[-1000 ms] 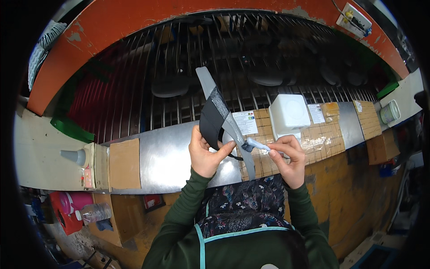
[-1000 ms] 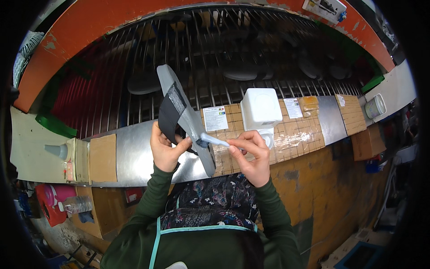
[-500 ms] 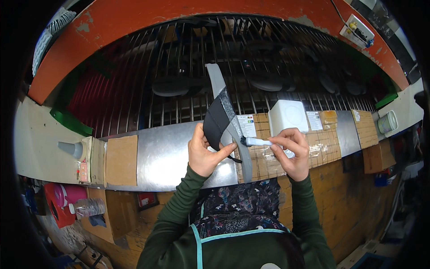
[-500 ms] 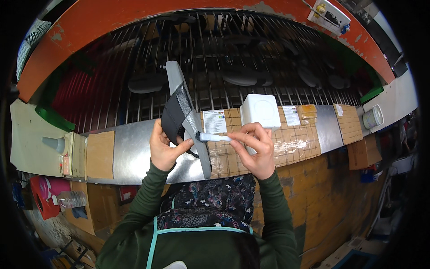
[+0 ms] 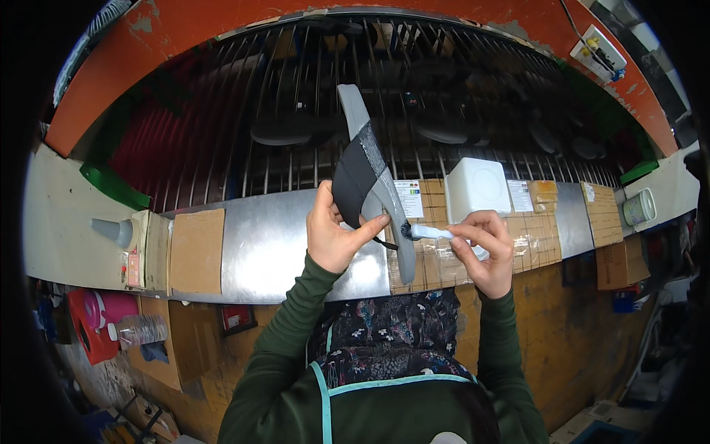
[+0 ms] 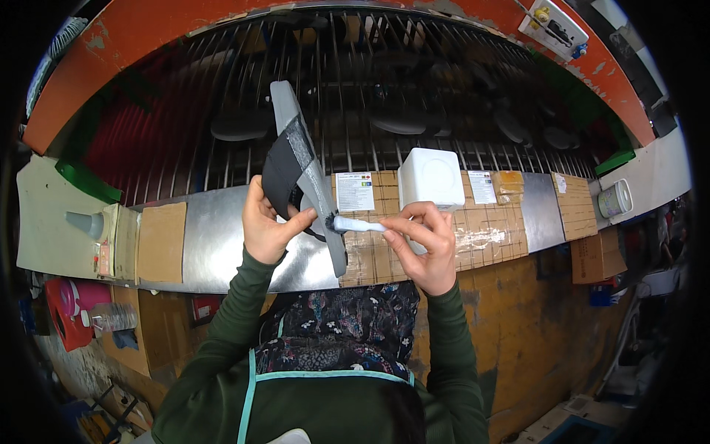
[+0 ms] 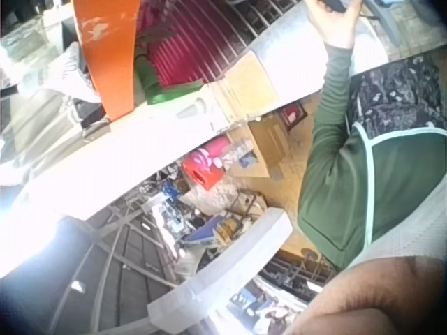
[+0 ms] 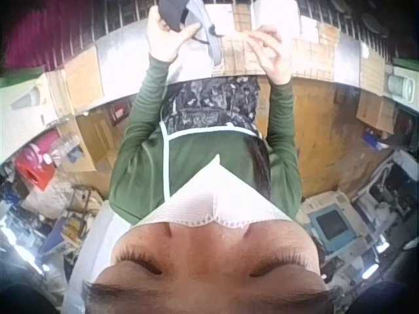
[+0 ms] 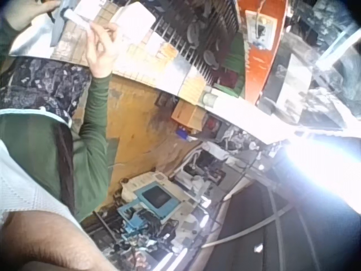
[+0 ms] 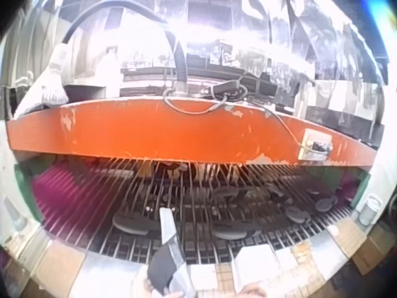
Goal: The person holds a gray plastic part and applies a white substance from a syringe-like tool to its edges and surfaces. The person repeatedly rotates the part to access different areas and continues applying the substance throughout the clip.
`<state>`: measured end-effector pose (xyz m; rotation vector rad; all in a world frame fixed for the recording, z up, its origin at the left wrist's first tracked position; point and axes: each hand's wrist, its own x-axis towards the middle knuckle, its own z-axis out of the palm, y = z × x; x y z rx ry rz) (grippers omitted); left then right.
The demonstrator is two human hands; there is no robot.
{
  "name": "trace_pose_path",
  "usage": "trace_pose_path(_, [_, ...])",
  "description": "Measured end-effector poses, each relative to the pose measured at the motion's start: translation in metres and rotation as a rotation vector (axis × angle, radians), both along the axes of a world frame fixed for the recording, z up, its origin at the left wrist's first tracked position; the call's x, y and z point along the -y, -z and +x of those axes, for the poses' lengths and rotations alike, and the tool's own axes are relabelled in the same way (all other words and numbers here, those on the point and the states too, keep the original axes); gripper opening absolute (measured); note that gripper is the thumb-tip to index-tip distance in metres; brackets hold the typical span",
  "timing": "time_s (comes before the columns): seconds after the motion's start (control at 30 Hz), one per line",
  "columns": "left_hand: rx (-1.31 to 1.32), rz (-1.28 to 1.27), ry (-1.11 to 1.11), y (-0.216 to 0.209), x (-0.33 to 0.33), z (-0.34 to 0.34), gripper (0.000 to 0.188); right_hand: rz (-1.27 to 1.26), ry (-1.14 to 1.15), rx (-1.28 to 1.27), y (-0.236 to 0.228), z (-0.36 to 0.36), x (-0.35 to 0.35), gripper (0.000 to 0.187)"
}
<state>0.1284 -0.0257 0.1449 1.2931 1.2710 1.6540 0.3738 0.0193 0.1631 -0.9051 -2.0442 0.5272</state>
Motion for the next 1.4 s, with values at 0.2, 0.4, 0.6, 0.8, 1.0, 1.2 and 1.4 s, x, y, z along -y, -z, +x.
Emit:
trace_pose_path(0.2, [0.041,-0.011,-0.012,-0.002,-0.007,-0.002,0.045,-0.019,0.009,-0.047,0.004,0.000,0.001,0.017])
trace_pose_path(0.4, [0.087,-0.048,0.005,-0.004,-0.014,-0.003,0.044,0.020,0.015,-0.048,0.003,0.002,0.001,0.016])
trace_pose_path(0.6, [0.165,-0.006,-0.004,-0.002,-0.022,-0.003,0.044,0.038,0.019,-0.034,0.002,0.002,0.001,0.016])
trace_pose_path(0.8, [0.224,0.008,-0.008,-0.003,-0.026,-0.002,0.038,0.054,0.036,-0.024,0.000,0.003,0.004,0.017])
trace_pose_path(1.0, [0.317,-0.015,-0.020,-0.003,-0.033,0.000,0.036,0.109,0.046,-0.028,-0.006,0.002,0.001,0.018])
trace_pose_path(1.2, [0.431,-0.085,0.010,-0.004,-0.038,0.001,0.028,0.153,0.051,-0.021,-0.016,0.002,-0.003,0.020])
trace_pose_path(1.4, [0.486,-0.234,0.017,-0.006,-0.042,0.000,0.023,0.256,0.059,0.024,-0.026,-0.001,-0.007,0.021])
